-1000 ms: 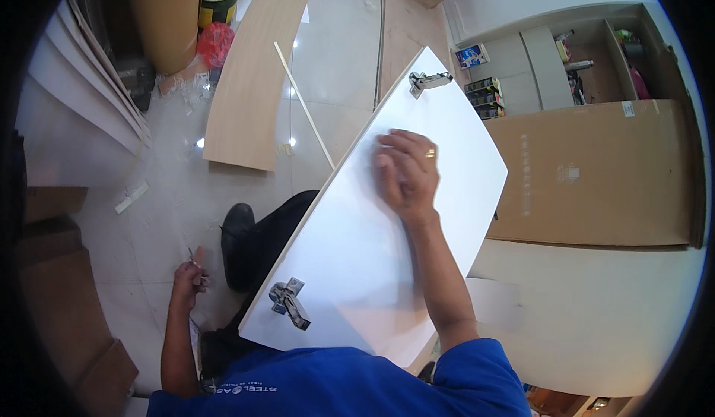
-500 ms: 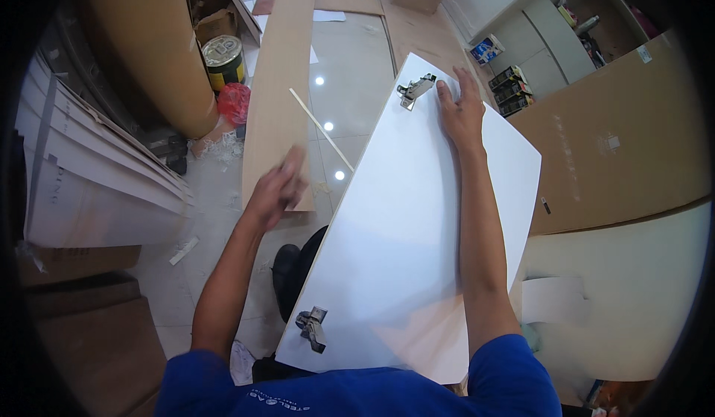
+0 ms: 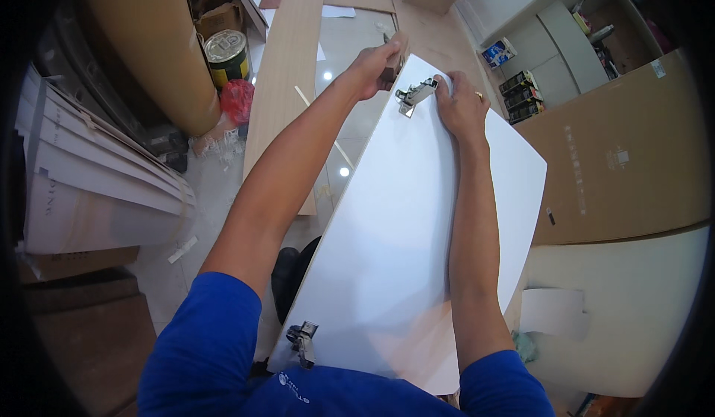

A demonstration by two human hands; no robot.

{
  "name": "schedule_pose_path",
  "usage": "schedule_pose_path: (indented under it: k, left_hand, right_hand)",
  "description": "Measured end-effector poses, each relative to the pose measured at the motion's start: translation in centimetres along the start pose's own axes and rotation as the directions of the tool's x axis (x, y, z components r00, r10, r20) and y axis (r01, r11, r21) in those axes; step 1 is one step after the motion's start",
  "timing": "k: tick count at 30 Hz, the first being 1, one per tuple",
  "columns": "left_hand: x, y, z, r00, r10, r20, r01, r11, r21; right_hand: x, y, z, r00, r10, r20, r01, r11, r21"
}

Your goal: The person assembles a white cabinet door by attaching hinges and a latch. They use a screwdriver to secure the hinges and then attach a latch mechanism to the door.

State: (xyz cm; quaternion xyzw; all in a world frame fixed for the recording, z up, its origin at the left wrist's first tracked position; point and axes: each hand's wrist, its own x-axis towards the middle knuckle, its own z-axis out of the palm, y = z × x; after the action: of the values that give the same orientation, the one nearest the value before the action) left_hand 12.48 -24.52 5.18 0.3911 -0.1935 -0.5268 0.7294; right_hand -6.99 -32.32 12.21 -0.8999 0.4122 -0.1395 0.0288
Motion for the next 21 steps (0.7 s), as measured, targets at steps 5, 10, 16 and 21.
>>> schedule_pose_path:
  k: [5, 10, 16, 21]
  left_hand:
    - [1.1, 0.0, 0.3, 0.999, 0.016, 0.03, -0.014, 0.998, -0.065]
    - [1.3, 0.4, 0.7, 0.998, 0.045, 0.034, -0.046, 0.999, 0.027]
    - [1.5, 0.5, 1.4, 0.997, 0.072, -0.018, -0.071, 0.995, 0.072]
    - [1.8, 0.6, 1.6, 0.996, 0.076, -0.043, -0.07, 0.989, 0.129]
  right_hand:
    - [0.2, 0.0, 0.4, 0.998, -0.043, -0.043, 0.04, 0.997, -0.067]
    - [0.2, -0.1, 0.5, 0.998, -0.046, -0.034, 0.044, 0.998, -0.053]
    - [0.1, 0.1, 0.7, 0.998, -0.039, -0.044, 0.035, 0.997, -0.074]
    - [0.1, 0.3, 1.0, 0.997, -0.051, -0.059, 0.046, 0.995, -0.089]
